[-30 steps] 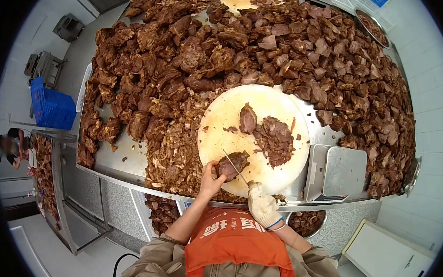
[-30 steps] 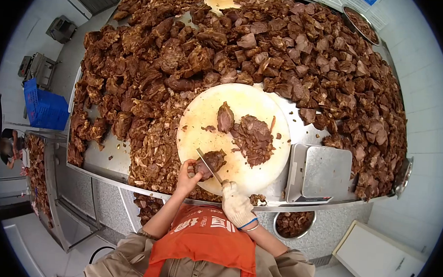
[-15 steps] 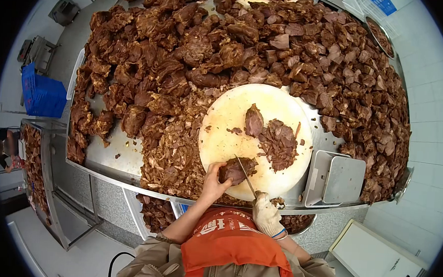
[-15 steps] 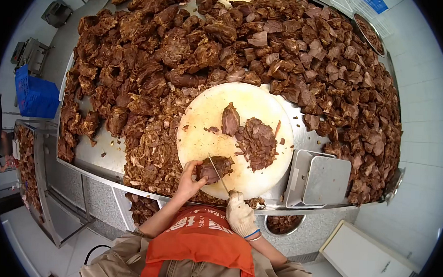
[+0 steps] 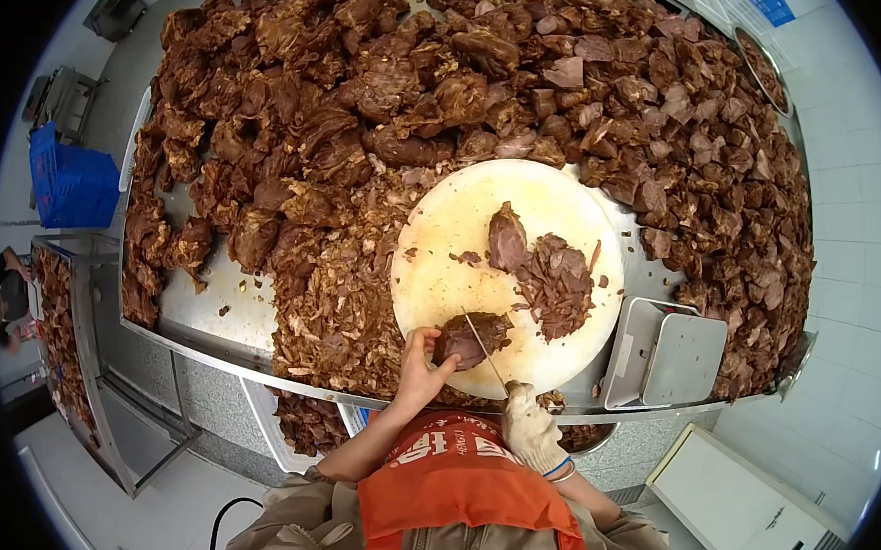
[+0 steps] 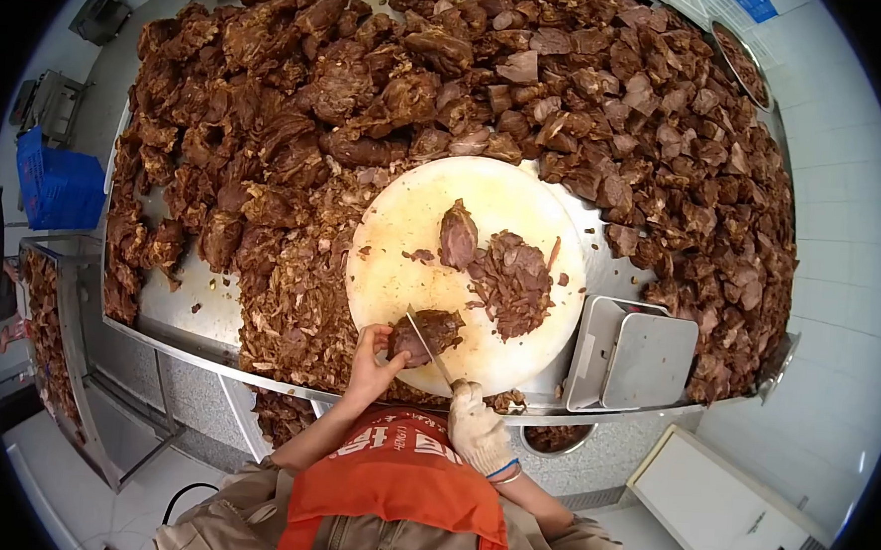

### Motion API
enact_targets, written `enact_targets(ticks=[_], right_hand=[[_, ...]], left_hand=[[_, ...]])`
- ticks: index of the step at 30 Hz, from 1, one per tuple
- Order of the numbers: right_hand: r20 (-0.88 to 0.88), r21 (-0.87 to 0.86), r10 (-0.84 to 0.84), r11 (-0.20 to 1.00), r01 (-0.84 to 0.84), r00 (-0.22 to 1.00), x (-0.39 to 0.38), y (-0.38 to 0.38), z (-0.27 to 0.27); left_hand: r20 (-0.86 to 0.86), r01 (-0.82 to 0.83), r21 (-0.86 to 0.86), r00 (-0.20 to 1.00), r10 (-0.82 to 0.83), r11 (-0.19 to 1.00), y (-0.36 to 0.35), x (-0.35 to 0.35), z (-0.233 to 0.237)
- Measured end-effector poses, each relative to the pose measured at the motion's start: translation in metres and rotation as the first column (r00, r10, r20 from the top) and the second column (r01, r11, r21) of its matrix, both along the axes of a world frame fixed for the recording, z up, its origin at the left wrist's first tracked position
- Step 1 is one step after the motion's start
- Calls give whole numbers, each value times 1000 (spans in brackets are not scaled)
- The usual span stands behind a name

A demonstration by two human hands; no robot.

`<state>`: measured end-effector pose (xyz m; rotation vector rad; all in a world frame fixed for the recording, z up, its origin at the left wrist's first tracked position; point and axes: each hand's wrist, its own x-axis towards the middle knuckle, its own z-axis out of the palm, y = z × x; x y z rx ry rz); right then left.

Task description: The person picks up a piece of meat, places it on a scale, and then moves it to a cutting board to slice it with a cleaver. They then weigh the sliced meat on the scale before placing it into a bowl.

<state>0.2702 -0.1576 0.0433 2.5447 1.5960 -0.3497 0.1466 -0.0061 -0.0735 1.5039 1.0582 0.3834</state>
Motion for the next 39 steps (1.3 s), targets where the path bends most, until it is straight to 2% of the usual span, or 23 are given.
enact_targets(ticks=[1, 4, 10, 15, 17, 19, 22, 24, 26, 27, 29, 30, 37, 39], right_hand=[[-118, 1, -49, 999, 49, 992, 1, -6, -18], [-85, 12, 4, 1000, -3, 996, 8, 14, 18], [-217, 79, -44, 995, 62, 975, 15, 9, 13], [-242, 173, -9, 983, 52, 970, 18, 0, 3], [-254, 190, 0, 980, 50, 967, 19, 1, 7], [-217, 187, 23, 982, 19, 976, 21, 5, 19], [-292, 142, -7, 989, 51, 956, 16, -9, 4], [-270, 104, -7, 994, 37, 963, 16, -6, 9], [-226, 227, 52, 974, 0, 973, 16, -4, 10], [-220, 225, 52, 974, -1, 974, 14, -4, 9], [-239, 142, -63, 985, 99, 969, 13, -5, 6], [-311, 111, -100, 984, 141, 945, 13, -3, 4], [-256, 132, -64, 986, 100, 965, 8, -3, 2], [-315, 121, -78, 985, 121, 946, 10, 0, 2]], left_hand=[[-23, -1, -9, 1000, 1, 1000, 1, 0, 0], [-2, -41, -98, 999, 41, 994, -1, -3, -10], [-18, -71, -206, 997, 69, 976, 2, -7, -20], [-39, -79, -178, 997, 73, 981, 1, -7, -18], [-29, -50, -110, 998, 47, 993, 2, -4, -17], [-25, -44, -153, 999, 40, 987, 3, -1, -4], [-20, -26, -92, 1000, 24, 995, 3, 4, 4], [-8, -33, -82, 999, 32, 996, 2, 3, -2], [8, -30, -69, 999, 31, 997, 1, 2, -3], [8, -33, -79, 999, 34, 996, 2, 2, -2], [12, -53, -94, 998, 55, 994, 2, 5, 0], [-3, -44, -65, 999, 44, 997, 2, 5, 1], [15, -52, -34, 998, 53, 998, 1, 4, -4], [6, -43, -33, 999, 44, 999, 1, 5, -4]])
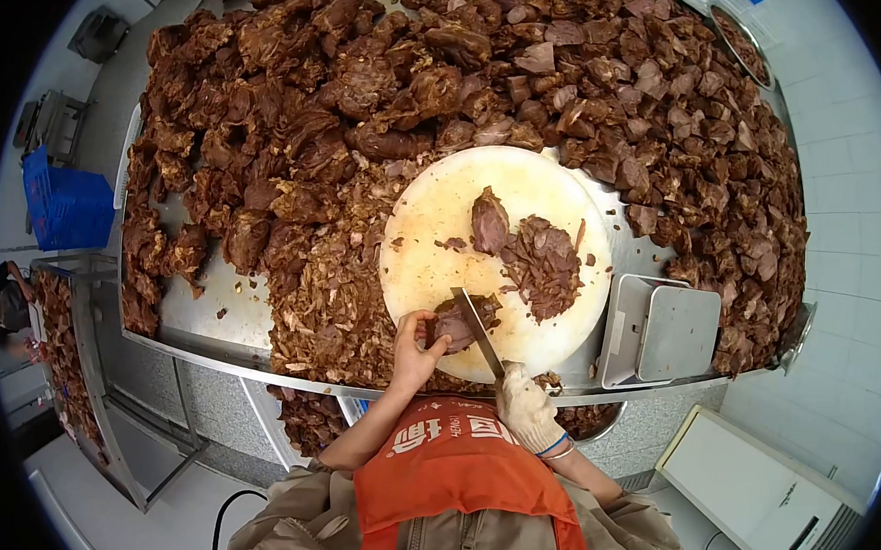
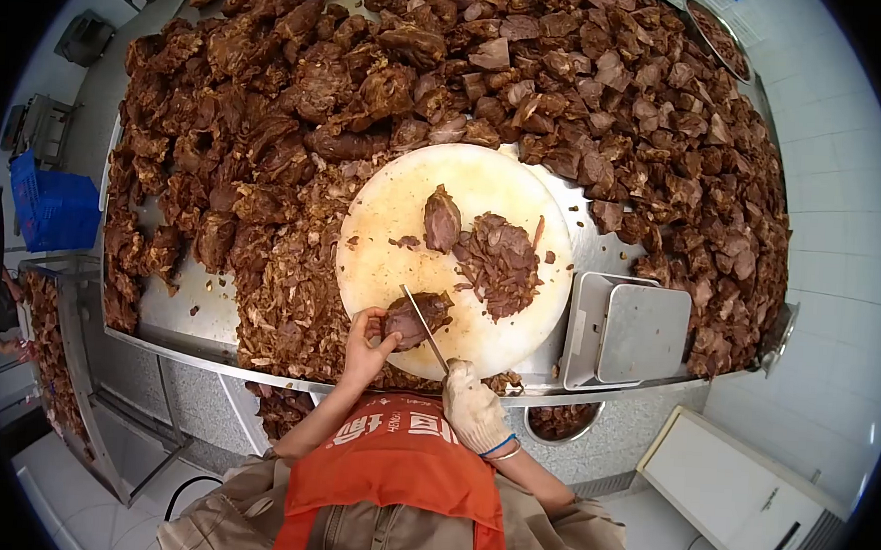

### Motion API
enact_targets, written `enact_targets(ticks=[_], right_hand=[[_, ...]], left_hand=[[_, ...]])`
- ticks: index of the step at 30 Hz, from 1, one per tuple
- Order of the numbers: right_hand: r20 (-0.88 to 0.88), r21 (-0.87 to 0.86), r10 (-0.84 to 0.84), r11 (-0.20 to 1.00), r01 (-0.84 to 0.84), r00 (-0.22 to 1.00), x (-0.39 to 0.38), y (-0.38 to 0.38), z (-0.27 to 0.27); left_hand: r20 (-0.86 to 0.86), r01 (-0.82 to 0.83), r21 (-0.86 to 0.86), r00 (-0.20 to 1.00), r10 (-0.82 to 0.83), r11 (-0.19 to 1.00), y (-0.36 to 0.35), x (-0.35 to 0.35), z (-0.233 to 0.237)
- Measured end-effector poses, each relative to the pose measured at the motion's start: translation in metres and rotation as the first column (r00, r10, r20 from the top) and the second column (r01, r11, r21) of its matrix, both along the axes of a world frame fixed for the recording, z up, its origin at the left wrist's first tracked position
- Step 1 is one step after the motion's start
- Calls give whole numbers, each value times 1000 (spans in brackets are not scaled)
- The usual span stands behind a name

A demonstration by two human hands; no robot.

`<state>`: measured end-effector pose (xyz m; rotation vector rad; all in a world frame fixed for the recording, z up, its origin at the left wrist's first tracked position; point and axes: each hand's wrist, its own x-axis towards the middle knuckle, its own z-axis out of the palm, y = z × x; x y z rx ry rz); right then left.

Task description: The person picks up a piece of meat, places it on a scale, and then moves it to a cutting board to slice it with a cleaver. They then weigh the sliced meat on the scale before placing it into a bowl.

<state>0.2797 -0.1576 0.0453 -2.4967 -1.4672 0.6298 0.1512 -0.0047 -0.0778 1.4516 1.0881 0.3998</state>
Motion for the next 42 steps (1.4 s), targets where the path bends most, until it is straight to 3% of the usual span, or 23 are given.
enact_targets(ticks=[4, 6, 7, 9, 11, 13, 15, 17, 21, 25, 32, 34, 38, 42], right_hand=[[139, -33, 80, 997, -76, 987, -4, 2, 9], [396, -47, 153, 988, -146, 905, -7, 4, 19], [395, -45, 148, 989, -142, 907, -7, 5, 19], [223, -6, 99, 995, -100, 970, -3, 6, 19], [308, -47, 142, 990, -134, 941, -3, 7, 27], [388, -91, 186, 982, -163, 903, -4, 8, 27], [319, -179, 165, 978, -112, 933, -6, 7, 21], [323, -152, 159, 982, -115, 933, -3, 5, 24], [255, -60, 115, 993, -103, 960, -2, 2, 24], [296, -127, 154, 984, -121, 943, -2, 4, 20], [207, -179, 138, 979, -101, 969, 5, 24, 11], [257, -60, 163, 986, -153, 953, 12, 31, 15], [341, -37, 172, 985, -169, 924, 15, 41, -2], [61, 38, 8, 999, -10, 998, 9, 51, -40]], left_hand=[[1, -6, 6, 1000, 6, 1000, -1, 0, -2], [9, -1, 15, 1000, 1, 1000, -1, -1, -5], [14, 3, 17, 1000, -3, 1000, -2, -2, -6], [15, -3, 24, 1000, 2, 1000, -2, 4, 15], [20, -2, 36, 1000, 1, 999, -1, 9, 26], [-137, 237, 413, 971, -197, 880, -3, 9, 30], [-123, 302, 435, 953, -276, 848, -5, 11, 40], [-197, 351, 479, 936, -291, 805, -5, 11, 42], [-213, 359, 455, 933, -291, 815, -4, 14, 47], [-208, 361, 455, 932, -297, 814, -4, 12, 43], [-172, 372, 456, 928, -330, 809, 0, 14, 42], [-175, 390, 456, 921, -349, 800, 4, 14, 42], [-163, 403, 466, 914, -371, 788, 7, 13, 38], [-169, 404, 503, 913, -372, 764, 7, 15, 37]])
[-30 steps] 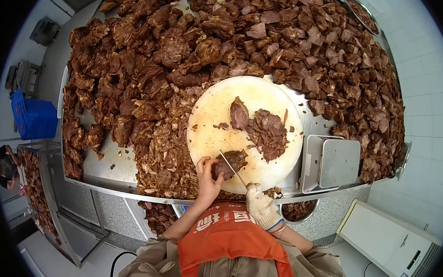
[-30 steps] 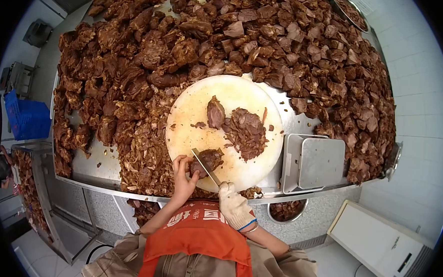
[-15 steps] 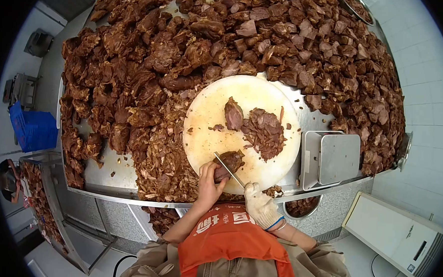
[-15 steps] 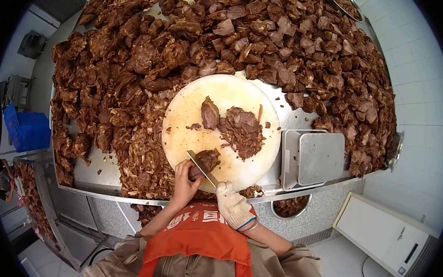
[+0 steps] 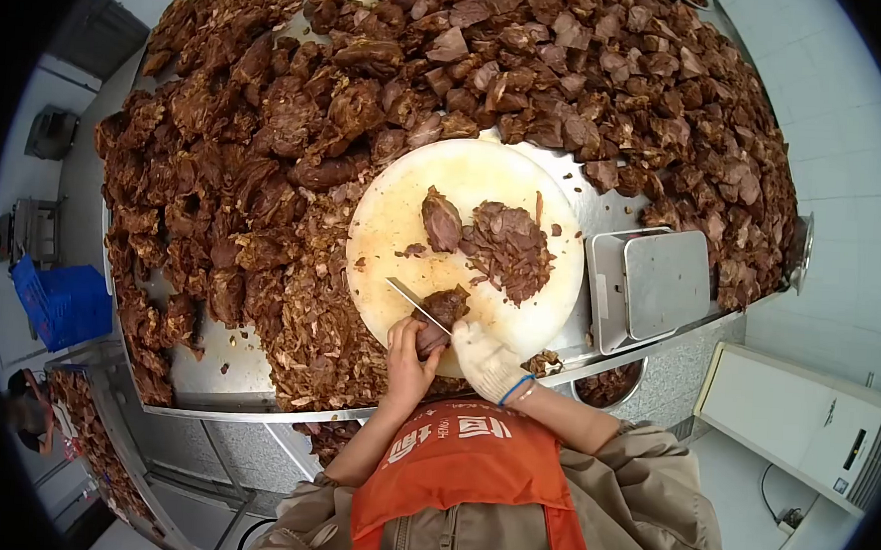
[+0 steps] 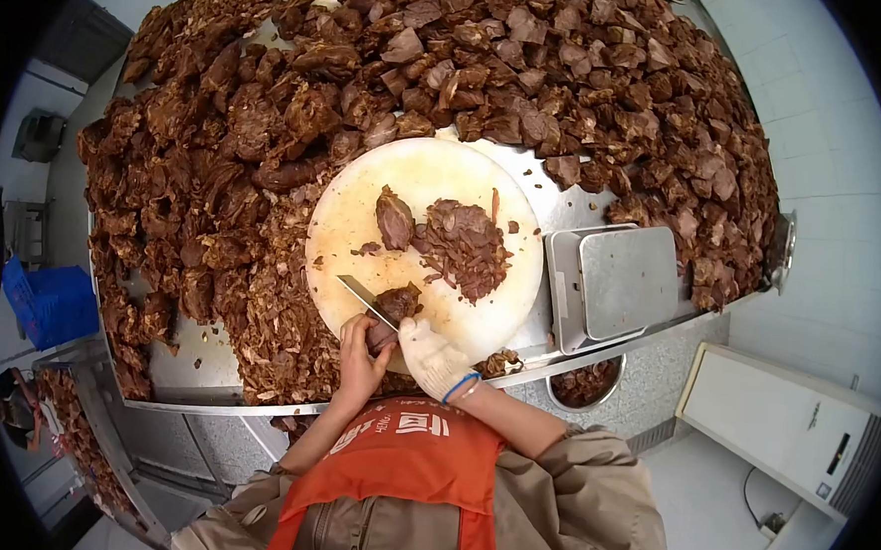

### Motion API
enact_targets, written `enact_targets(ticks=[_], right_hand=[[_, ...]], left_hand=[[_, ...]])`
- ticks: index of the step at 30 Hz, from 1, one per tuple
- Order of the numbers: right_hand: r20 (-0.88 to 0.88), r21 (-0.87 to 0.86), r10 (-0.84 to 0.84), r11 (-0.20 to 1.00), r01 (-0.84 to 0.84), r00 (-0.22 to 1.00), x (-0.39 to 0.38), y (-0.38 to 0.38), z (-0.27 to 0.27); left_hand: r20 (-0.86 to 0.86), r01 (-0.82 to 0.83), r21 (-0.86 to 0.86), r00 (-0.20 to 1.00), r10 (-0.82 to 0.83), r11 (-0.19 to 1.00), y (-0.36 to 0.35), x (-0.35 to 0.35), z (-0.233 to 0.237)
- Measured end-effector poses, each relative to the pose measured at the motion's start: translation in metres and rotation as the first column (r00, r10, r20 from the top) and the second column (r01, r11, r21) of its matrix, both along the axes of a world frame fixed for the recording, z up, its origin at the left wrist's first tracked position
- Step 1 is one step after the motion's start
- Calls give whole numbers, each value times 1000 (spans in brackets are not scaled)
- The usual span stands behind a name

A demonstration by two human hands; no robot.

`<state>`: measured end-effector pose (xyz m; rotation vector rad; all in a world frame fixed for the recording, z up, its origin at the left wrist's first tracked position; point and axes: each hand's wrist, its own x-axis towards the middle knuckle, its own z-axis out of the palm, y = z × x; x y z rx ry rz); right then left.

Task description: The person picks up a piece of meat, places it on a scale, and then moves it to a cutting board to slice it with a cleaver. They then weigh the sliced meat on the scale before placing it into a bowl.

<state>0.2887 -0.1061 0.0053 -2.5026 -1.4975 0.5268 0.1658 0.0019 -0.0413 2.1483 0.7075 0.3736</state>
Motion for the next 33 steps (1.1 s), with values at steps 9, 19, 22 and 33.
enact_targets(ticks=[9, 19, 22, 33], right_hand=[[-214, -28, -120, 993, 116, 969, -3, -91, -19], [-138, -15, -98, 995, 97, 986, 31, -164, 24], [-101, -10, -126, 992, 126, 987, 30, -191, 14], [-301, -14, -162, 986, 165, 940, 19, -217, -7]], left_hand=[[-53, -30, 27, 998, 31, 999, -3, 0, 3], [-168, 285, 154, 951, -259, 946, 35, 60, 41], [-269, 580, -36, 778, -567, 814, 23, 110, 31], [95, 456, -94, 889, -448, 885, -21, 173, 77]])
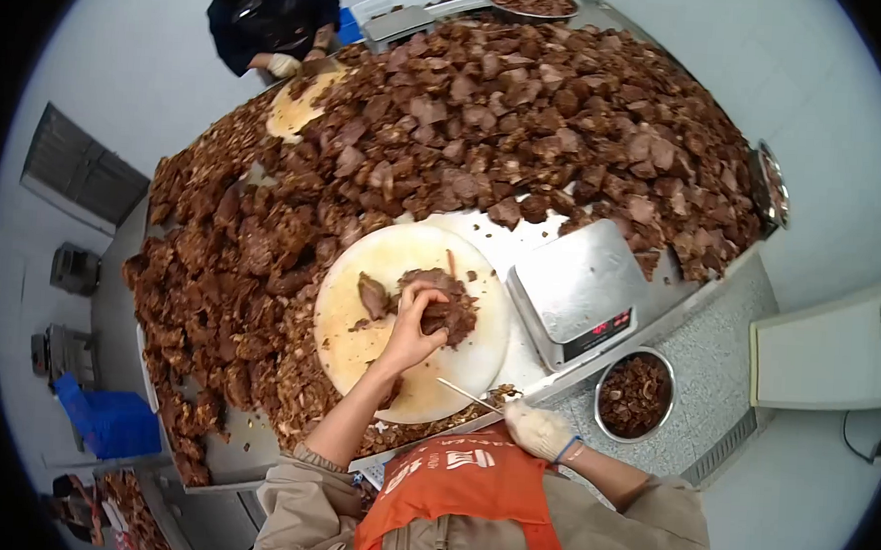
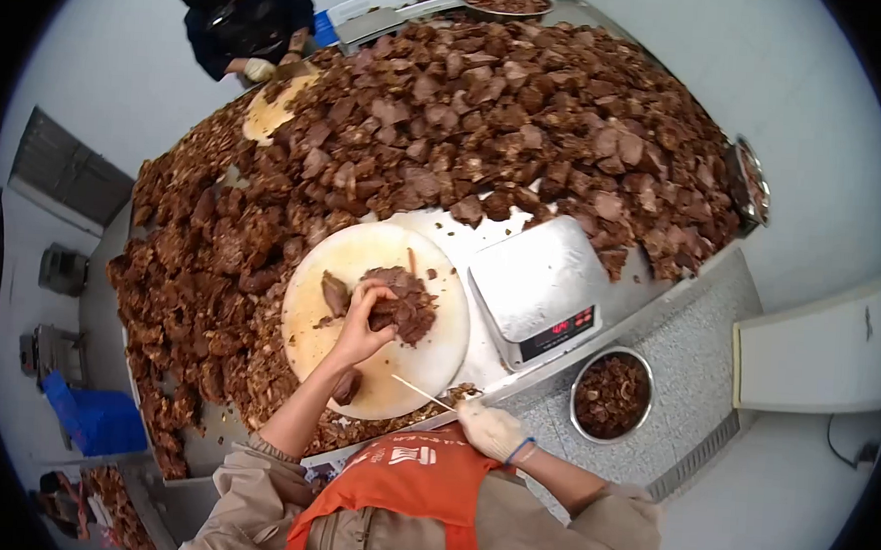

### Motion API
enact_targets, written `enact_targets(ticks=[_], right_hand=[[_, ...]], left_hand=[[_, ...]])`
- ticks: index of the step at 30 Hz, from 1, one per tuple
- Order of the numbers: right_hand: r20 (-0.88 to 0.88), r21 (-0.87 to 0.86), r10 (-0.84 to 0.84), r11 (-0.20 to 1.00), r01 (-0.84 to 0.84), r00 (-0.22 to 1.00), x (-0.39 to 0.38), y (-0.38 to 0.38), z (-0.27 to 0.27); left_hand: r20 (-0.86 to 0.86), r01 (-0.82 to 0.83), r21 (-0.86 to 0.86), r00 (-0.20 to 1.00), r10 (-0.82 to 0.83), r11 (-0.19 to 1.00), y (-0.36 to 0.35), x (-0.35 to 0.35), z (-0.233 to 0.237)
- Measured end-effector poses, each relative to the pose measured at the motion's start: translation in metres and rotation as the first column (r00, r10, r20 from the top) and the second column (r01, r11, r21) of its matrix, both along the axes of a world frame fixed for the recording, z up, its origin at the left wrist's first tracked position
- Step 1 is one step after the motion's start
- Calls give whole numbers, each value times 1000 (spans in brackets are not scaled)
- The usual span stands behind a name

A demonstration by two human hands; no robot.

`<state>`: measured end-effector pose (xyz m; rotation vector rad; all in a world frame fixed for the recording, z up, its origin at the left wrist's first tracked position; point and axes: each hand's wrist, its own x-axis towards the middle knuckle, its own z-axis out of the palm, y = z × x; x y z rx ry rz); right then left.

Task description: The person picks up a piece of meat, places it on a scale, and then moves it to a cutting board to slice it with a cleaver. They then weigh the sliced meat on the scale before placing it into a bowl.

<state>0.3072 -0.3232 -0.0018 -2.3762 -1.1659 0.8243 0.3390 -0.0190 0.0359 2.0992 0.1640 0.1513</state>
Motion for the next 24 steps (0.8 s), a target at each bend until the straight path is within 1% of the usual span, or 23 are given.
enact_targets(ticks=[1, 2, 3, 4, 5, 7, 8, 10, 11, 12, 13, 14, 16, 18, 20, 22, 23, 24], right_hand=[[10, 121, 31, 992, -32, 999, 4, 3, -5], [46, 136, 43, 989, -49, 998, 5, 12, -8], [177, 149, 58, 985, -85, 982, 3, 20, -35], [180, 79, 73, 993, -88, 981, 4, 30, -33], [180, 17, 92, 995, -97, 979, 7, 40, -29], [173, 53, 16, 998, -26, 985, 8, 54, -5], [178, 59, 2, 998, -13, 984, 9, 57, -1], [164, 77, -21, 997, 9, 986, 8, 60, 3], [150, 86, -34, 996, 21, 988, 4, 60, 6], [50, 47, -10, 999, 7, 999, 8, 60, 14], [40, 50, -18, 999, 16, 999, 3, 58, 9], [19, 96, -19, 995, 17, 1000, 3, 56, 2], [-3, 157, -5, 988, 6, 1000, 4, 52, -7], [-26, 147, -7, 989, 11, 1000, 7, 51, -1], [-50, 135, -18, 991, 24, 999, 11, 49, 2], [-14, 166, -15, 986, 17, 1000, 12, 43, 2], [-14, 162, -12, 987, 14, 1000, 13, 38, 2], [22, 216, -8, 976, 3, 1000, 14, 34, 3]], left_hand=[[128, 45, 216, 989, -74, 975, -28, 27, 25], [221, 95, 363, 958, -185, 927, -58, 51, 39], [245, 108, 460, 939, -243, 881, -90, 77, 39], [263, 99, 559, 921, -289, 823, -118, 99, 34], [310, 67, 579, 904, -295, 813, -142, 118, 20], [203, 128, 627, 926, -320, 769, -172, 136, 6], [162, 191, 616, 919, -360, 764, -176, 134, 1], [117, 268, 646, 891, -439, 715, -177, 119, 11], [83, 308, 659, 877, -473, 686, -171, 112, 24], [147, 250, 678, 875, -461, 692, -160, 106, 33], [212, 188, 690, 871, -443, 699, -146, 100, 41], [202, 190, 610, 902, -383, 769, -126, 90, 49], [191, -21, 550, 976, -101, 835, -88, 57, 58], [147, -180, 509, 982, 121, 842, -38, 12, 60], [147, -366, 452, 930, 337, 813, 1, -44, 55], [113, -464, 524, 869, 481, 714, 51, -110, 15], [60, -513, 521, 819, 570, 682, 64, -143, -2], [7, -560, 521, 758, 652, 645, 69, -169, -15]])
